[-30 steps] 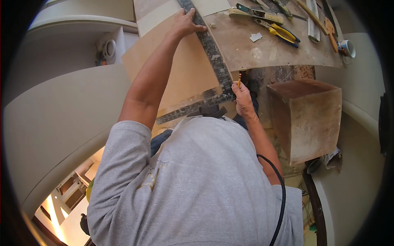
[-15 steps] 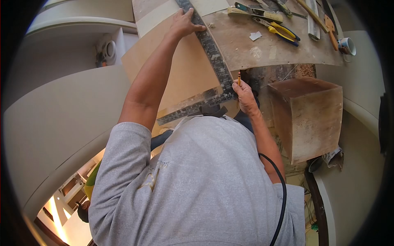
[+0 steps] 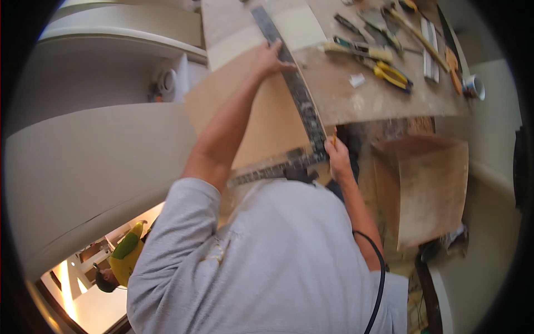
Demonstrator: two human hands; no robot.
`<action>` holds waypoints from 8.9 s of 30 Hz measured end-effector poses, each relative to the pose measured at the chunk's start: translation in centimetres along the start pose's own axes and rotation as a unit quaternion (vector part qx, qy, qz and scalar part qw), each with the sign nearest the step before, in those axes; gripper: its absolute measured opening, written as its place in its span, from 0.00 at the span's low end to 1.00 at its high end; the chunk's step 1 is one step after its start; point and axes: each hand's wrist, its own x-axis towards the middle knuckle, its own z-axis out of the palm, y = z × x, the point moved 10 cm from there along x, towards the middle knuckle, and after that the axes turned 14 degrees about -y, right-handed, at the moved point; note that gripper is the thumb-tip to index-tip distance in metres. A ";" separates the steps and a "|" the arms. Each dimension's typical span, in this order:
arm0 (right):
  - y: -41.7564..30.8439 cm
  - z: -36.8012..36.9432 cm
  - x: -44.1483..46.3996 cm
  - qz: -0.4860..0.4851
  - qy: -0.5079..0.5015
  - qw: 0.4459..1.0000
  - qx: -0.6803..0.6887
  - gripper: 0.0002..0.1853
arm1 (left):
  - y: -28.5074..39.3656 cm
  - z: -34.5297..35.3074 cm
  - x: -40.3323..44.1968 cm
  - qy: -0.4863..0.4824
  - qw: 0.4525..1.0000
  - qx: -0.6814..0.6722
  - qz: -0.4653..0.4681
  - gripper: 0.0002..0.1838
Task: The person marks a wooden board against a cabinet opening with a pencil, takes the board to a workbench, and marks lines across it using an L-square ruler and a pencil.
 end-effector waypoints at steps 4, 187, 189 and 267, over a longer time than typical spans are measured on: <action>-0.8 0.6 -0.4 -0.026 0.022 0.998 0.061 0.08 | 2.1 0.0 -2.3 0.051 0.996 -0.021 -0.073 0.64; -2.5 0.0 -1.4 0.032 0.035 0.999 -0.018 0.08 | 5.1 1.4 -3.4 -0.160 0.981 0.092 -0.058 0.84; -6.2 -0.9 -1.4 0.055 0.056 0.987 -0.141 0.09 | 5.2 1.3 -3.7 -0.169 0.979 0.089 -0.067 0.84; -15.9 -0.8 5.1 -0.011 -0.031 0.971 -0.236 0.14 | 5.0 1.7 -3.3 -0.151 0.980 0.109 -0.067 0.83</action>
